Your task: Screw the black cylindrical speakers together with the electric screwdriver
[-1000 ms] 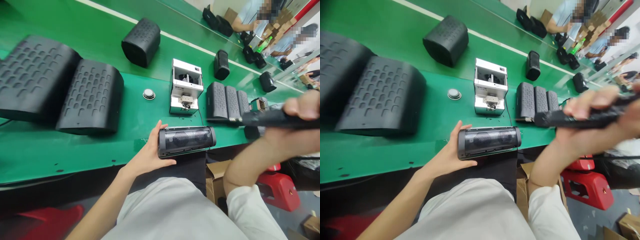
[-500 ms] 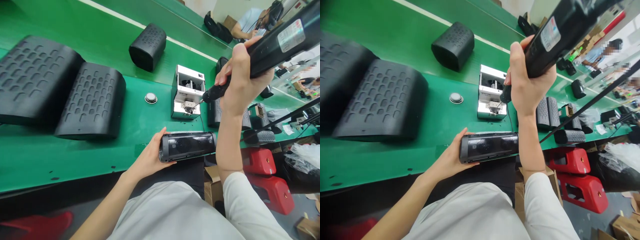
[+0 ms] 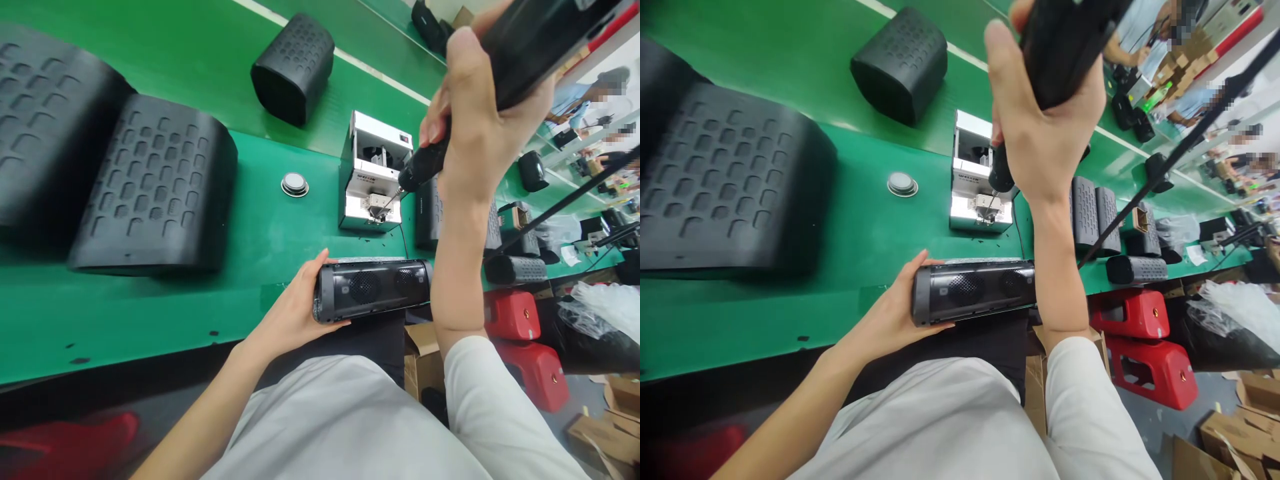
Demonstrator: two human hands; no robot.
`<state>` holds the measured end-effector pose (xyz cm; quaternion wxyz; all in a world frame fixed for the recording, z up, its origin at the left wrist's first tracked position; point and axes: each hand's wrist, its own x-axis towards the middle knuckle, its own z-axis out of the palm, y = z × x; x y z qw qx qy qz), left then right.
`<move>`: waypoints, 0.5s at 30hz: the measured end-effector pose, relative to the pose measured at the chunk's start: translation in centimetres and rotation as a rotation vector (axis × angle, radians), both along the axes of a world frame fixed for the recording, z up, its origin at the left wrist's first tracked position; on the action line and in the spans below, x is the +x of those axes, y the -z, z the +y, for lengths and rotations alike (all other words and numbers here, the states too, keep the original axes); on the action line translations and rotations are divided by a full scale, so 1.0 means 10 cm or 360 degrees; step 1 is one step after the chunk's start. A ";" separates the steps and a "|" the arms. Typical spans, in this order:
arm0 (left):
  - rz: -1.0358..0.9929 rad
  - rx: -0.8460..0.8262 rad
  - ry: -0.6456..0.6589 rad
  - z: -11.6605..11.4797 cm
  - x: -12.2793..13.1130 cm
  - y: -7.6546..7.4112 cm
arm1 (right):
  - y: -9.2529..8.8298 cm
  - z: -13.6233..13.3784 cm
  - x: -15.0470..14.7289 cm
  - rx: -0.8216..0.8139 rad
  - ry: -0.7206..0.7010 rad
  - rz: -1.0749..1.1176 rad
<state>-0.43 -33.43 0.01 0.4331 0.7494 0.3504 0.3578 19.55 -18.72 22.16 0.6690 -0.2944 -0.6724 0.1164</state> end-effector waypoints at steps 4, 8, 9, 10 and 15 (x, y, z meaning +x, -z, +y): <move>0.0013 0.0020 0.0023 0.02 -0.01 -0.01 | -0.01 0.00 0.10 -0.0234 -0.0692 -0.0254; -0.0032 0.0011 0.0013 0.02 0.01 0.02 | 0.02 0.04 0.03 -0.0199 -0.0360 -0.0173; -0.0052 -0.0005 0.0001 0.02 0.01 0.03 | 0.04 0.05 -0.02 -0.0135 -0.0125 -0.0100; -0.0074 -0.0021 -0.0010 0.02 0.02 0.03 | 0.06 0.04 -0.06 -0.0077 0.0096 -0.0028; -0.0180 -0.0054 -0.0057 0.04 0.06 0.01 | 0.15 -0.10 -0.06 -0.0010 0.0354 0.0001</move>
